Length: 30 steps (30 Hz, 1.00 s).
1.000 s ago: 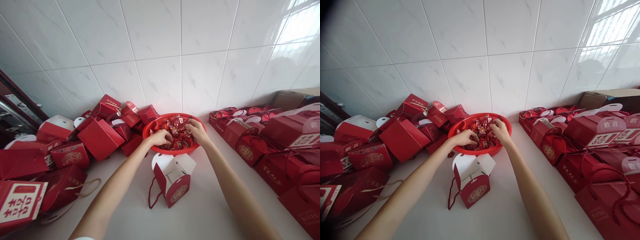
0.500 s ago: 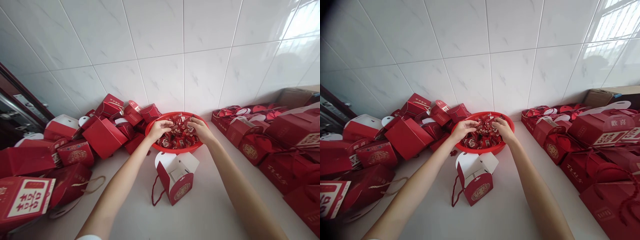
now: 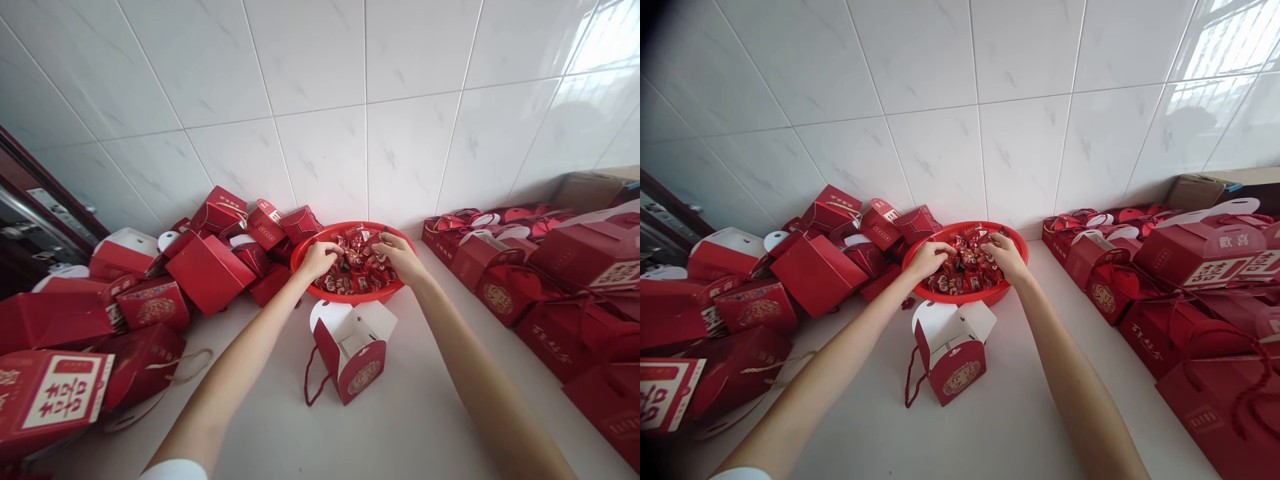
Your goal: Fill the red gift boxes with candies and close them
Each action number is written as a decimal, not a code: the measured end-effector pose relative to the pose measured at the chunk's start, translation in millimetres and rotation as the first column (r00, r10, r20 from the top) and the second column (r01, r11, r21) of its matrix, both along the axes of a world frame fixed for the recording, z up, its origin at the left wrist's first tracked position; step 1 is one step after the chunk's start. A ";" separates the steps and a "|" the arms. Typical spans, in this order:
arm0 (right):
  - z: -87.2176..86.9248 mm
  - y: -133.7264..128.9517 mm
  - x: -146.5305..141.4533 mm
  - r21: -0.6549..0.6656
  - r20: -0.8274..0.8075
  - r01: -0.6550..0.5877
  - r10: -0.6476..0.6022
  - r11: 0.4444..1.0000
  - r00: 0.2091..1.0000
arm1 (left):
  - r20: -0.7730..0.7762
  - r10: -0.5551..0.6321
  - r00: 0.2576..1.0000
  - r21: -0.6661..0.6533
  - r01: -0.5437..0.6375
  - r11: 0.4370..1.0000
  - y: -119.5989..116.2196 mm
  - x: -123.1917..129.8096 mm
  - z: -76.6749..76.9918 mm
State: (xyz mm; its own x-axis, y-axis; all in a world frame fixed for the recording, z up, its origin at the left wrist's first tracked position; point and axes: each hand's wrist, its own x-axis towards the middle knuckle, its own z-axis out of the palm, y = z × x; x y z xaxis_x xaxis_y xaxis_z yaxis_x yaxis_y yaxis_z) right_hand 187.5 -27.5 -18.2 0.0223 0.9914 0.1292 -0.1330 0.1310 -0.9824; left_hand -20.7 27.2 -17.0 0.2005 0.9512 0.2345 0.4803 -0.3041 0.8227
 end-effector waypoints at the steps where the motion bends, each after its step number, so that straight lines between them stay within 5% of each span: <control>1: -0.3 0.0 0.3 0.006 0.003 0.002 -0.002 1.000 1.000 | -0.028 0.027 0.999 0.014 -0.026 1.000 2.1 -1.0 -1.9; 6: -1.0 -0.4 1.0 -0.001 -0.006 0.005 -0.005 1.000 1.000 | -0.114 0.135 0.984 0.000 -0.136 0.991 11.3 -8.0 -11.7; 11: -0.1 -0.9 0.1 -0.001 -0.016 0.009 -0.009 1.000 1.000 | -0.043 0.122 0.992 -0.013 -0.123 0.992 11.6 -6.4 -11.7; 24: 1.4 -2.8 0.1 0.025 0.024 -0.033 0.032 0.999 0.999 | 0.279 -0.098 0.955 0.101 0.073 0.992 -5.7 -4.6 1.2; 30: 5.5 -4.2 3.1 -0.035 -0.140 -0.159 0.152 0.987 0.978 | 0.281 -0.301 0.911 0.344 0.197 0.918 -14.9 -6.0 4.4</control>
State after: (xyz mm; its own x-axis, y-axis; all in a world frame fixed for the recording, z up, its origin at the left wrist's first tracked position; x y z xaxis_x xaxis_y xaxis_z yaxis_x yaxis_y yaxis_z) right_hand 190.6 -31.7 -12.7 -0.1181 0.9889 0.0903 -0.2819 0.0538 -0.9579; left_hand -26.7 12.3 -12.6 0.2851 0.7522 0.5941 0.0802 -0.6363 0.7672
